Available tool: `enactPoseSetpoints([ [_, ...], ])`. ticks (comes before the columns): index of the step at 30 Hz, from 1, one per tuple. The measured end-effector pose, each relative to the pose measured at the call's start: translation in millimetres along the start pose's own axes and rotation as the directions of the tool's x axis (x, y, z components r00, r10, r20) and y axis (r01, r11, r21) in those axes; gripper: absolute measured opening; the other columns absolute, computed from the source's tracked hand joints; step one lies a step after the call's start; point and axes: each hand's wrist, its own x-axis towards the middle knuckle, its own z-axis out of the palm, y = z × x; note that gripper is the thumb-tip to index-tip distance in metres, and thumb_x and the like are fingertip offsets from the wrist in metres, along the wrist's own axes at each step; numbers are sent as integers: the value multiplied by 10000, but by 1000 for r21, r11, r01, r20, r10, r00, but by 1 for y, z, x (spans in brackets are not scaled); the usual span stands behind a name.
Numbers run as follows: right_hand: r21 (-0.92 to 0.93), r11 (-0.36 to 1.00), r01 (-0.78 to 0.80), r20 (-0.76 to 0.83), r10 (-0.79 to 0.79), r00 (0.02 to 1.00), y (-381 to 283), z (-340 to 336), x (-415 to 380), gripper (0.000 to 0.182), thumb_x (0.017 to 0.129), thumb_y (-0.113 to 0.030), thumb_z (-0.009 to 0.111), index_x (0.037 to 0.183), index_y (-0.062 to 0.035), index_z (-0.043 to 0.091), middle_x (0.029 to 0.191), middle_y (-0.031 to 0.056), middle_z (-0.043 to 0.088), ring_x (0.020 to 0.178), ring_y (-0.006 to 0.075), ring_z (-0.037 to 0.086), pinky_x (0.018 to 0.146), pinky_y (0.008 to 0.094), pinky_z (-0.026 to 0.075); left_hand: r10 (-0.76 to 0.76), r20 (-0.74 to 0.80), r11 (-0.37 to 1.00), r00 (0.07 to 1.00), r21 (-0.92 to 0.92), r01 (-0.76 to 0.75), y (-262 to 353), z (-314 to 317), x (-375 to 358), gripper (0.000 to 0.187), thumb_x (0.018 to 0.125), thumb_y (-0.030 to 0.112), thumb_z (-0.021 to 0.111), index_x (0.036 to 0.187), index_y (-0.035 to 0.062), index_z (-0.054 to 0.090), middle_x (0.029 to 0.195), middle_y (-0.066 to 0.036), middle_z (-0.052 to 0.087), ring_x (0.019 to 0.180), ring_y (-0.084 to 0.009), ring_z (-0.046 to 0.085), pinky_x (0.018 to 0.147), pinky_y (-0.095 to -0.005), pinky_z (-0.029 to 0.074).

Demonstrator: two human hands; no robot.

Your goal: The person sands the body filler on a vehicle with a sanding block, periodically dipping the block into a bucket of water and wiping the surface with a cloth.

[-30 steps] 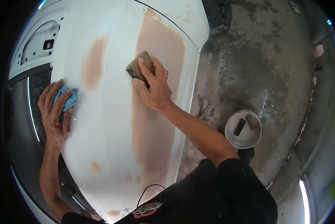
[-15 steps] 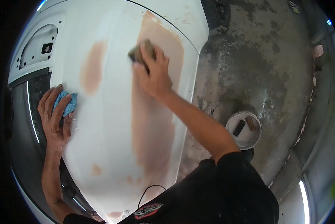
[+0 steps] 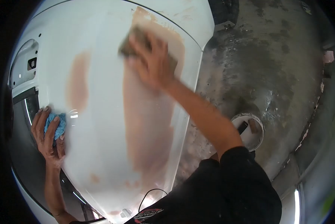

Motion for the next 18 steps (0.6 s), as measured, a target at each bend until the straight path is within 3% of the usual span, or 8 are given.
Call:
enactPoseSetpoints([
  [1,32,999,-36,-65,37,997,10,1,28,562,855,-309,700,1374,-117,600,1399,265,472,1228,436,457,1072,495,332,8,10,1000,1000,4,-8,0,-1,0,338,1002,315,535,1244,113,658,1375,-176,578,1319,-381,478,1109,-518,347],
  [2,-3,994,112,-120,-112,986,29,-1,51,584,859,-246,678,1416,-118,557,1414,220,485,1224,423,447,1049,465,378,18,13,1000,1000,10,-18,-3,-1,0,341,1004,321,532,1246,113,654,1374,-177,579,1314,-382,483,1107,-518,349],
  [4,18,993,114,-105,-111,988,34,-3,51,567,866,-236,672,1411,-122,564,1413,215,482,1215,409,454,1046,457,379,38,25,999,999,26,-38,-5,-3,0,357,1016,340,507,1266,117,630,1373,-184,579,1298,-392,498,1096,-524,357],
  [10,5,1000,-1,-49,1,999,78,-15,-23,549,870,-217,682,1380,-47,575,1440,241,454,1229,384,461,1044,454,372,33,92,998,995,46,-37,-6,-6,-1,393,1051,371,428,1309,124,591,1372,-205,569,1302,-421,487,1080,-549,373],
  [14,-21,977,214,-60,-215,975,60,-9,49,497,868,-305,696,1323,-116,635,1431,238,467,1216,385,465,1049,460,369,37,113,996,993,78,-46,-9,-11,0,416,1063,386,381,1333,128,562,1384,-213,549,1297,-433,484,1075,-566,393],
  [17,24,989,148,31,-149,988,61,-13,54,611,944,-326,590,1504,-125,450,1437,279,436,1255,469,445,1039,565,367,38,135,993,990,104,-52,-9,-13,1,430,1066,398,361,1353,129,537,1390,-219,537,1296,-436,482,1068,-580,403],
  [18,-2,983,182,-22,-182,983,67,-17,46,538,861,-236,708,1360,-68,600,1452,227,457,1206,356,463,1046,428,351,42,147,992,988,110,-58,-10,-13,2,436,1070,404,346,1363,137,528,1396,-217,529,1294,-439,483,1065,-582,405],
])
